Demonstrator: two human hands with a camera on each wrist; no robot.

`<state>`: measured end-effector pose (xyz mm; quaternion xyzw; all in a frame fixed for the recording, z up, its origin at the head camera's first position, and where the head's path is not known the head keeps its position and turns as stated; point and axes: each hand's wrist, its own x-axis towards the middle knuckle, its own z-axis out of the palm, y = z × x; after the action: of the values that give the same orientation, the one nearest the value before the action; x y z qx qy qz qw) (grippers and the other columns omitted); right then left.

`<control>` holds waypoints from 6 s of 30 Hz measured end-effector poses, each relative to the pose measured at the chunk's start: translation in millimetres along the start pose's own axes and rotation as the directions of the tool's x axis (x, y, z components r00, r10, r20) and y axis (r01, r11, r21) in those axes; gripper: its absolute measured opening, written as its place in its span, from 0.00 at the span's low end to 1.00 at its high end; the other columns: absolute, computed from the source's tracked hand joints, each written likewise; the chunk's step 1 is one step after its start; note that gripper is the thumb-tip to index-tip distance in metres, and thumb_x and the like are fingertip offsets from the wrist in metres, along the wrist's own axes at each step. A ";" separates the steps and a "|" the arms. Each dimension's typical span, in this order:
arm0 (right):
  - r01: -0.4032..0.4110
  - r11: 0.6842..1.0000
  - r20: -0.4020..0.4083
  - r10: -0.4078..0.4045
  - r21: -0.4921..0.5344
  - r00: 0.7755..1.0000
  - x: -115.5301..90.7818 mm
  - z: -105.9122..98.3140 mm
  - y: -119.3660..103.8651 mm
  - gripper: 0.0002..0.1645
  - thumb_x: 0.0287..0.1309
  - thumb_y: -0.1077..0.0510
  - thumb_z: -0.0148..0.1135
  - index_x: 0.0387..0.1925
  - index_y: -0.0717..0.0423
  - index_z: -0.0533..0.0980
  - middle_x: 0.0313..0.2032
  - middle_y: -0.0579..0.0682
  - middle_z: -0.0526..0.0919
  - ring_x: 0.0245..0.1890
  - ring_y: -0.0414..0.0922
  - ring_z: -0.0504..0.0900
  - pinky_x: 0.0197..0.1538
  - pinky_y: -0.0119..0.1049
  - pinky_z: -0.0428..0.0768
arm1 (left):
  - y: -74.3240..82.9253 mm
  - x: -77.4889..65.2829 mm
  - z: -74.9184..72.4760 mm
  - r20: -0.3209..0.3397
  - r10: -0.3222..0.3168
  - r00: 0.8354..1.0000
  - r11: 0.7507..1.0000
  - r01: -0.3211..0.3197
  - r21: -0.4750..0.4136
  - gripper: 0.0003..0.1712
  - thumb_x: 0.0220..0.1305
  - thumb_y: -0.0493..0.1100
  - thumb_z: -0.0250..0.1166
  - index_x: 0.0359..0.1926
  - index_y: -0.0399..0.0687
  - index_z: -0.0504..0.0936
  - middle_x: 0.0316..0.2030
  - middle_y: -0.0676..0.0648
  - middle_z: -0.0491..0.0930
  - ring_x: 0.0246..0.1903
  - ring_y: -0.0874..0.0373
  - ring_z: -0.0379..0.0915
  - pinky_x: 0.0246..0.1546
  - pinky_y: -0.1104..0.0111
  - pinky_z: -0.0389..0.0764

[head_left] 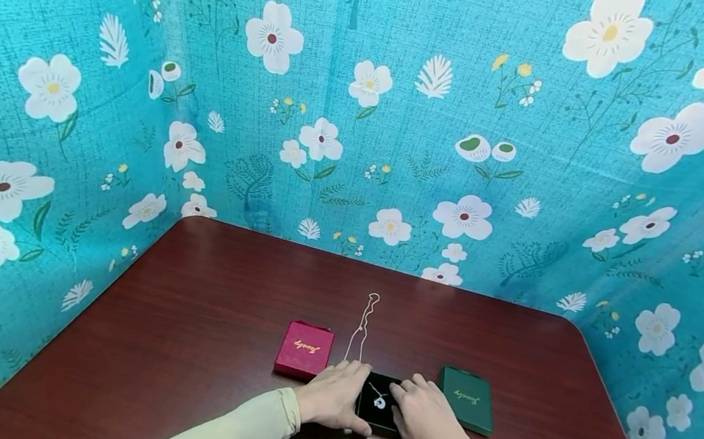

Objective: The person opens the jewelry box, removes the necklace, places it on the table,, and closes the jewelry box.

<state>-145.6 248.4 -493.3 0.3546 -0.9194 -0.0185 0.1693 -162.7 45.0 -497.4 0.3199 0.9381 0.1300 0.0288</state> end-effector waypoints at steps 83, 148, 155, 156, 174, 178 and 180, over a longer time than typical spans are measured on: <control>-0.276 0.662 0.176 0.214 0.697 0.961 -1.3 -5.5 31.9 0.16 0.57 0.67 0.61 0.45 0.50 0.77 0.41 0.40 0.76 0.38 0.39 0.74 0.38 0.34 0.76 | 0.2 0.9 -6.0 -0.019 -0.034 0.999 0.992 0.032 -0.123 0.41 0.46 0.66 0.69 0.52 0.44 0.70 0.41 0.51 0.71 0.41 0.58 0.68 0.43 0.67 0.73; -0.409 0.377 0.269 0.371 0.831 0.889 -11.6 -10.8 33.7 0.09 0.58 0.67 0.61 0.40 0.55 0.75 0.36 0.51 0.78 0.31 0.40 0.77 0.34 0.33 0.76 | -3.1 9.9 -3.3 -0.131 -0.028 0.991 0.871 -0.040 -0.489 0.09 0.56 0.46 0.66 0.30 0.49 0.73 0.21 0.61 0.69 0.20 0.72 0.65 0.24 0.78 0.68; -0.424 0.360 0.283 0.382 0.831 0.879 -11.0 -11.9 34.1 0.09 0.58 0.66 0.61 0.40 0.56 0.75 0.35 0.52 0.77 0.30 0.41 0.76 0.31 0.33 0.76 | -3.7 10.2 -2.4 -0.130 -0.044 0.991 0.850 -0.031 -0.526 0.09 0.56 0.45 0.65 0.33 0.48 0.74 0.22 0.61 0.70 0.21 0.72 0.66 0.26 0.78 0.70; -0.430 0.358 0.288 0.385 0.829 0.877 -10.8 -12.2 33.8 0.08 0.58 0.66 0.61 0.40 0.56 0.74 0.34 0.51 0.77 0.30 0.41 0.76 0.30 0.33 0.75 | -3.7 10.2 -2.3 -0.126 -0.051 0.991 0.845 -0.024 -0.534 0.10 0.56 0.46 0.65 0.35 0.47 0.75 0.23 0.61 0.71 0.21 0.73 0.67 0.27 0.77 0.70; -0.418 0.372 0.216 0.476 0.829 0.853 -6.5 -17.2 29.4 0.07 0.57 0.68 0.62 0.35 0.53 0.75 0.40 0.49 0.80 0.35 0.40 0.81 0.38 0.33 0.78 | -2.4 10.1 -4.9 -0.079 -0.129 0.989 0.709 0.036 -0.704 0.10 0.54 0.46 0.68 0.31 0.45 0.78 0.25 0.57 0.78 0.24 0.71 0.73 0.29 0.75 0.75; -0.313 0.480 0.088 0.434 0.820 0.897 -7.8 -13.4 29.2 0.09 0.56 0.68 0.63 0.34 0.51 0.77 0.41 0.48 0.80 0.36 0.39 0.81 0.37 0.33 0.79 | -1.9 9.5 -6.3 -0.064 -0.113 0.991 0.706 0.035 -0.708 0.09 0.55 0.46 0.67 0.27 0.47 0.78 0.24 0.56 0.78 0.24 0.70 0.73 0.29 0.74 0.74; -0.254 0.539 0.023 0.399 0.803 0.917 -8.3 -13.4 28.8 0.10 0.55 0.68 0.64 0.35 0.50 0.78 0.42 0.48 0.80 0.35 0.38 0.80 0.35 0.32 0.80 | -2.0 9.4 -6.9 -0.063 -0.110 0.992 0.709 0.033 -0.704 0.10 0.55 0.46 0.67 0.25 0.47 0.76 0.24 0.57 0.77 0.24 0.70 0.72 0.28 0.74 0.73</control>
<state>-154.1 276.6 -478.7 0.2143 -0.8635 0.4512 0.0695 -172.3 47.6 -491.0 0.2414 0.8305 0.4906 0.1058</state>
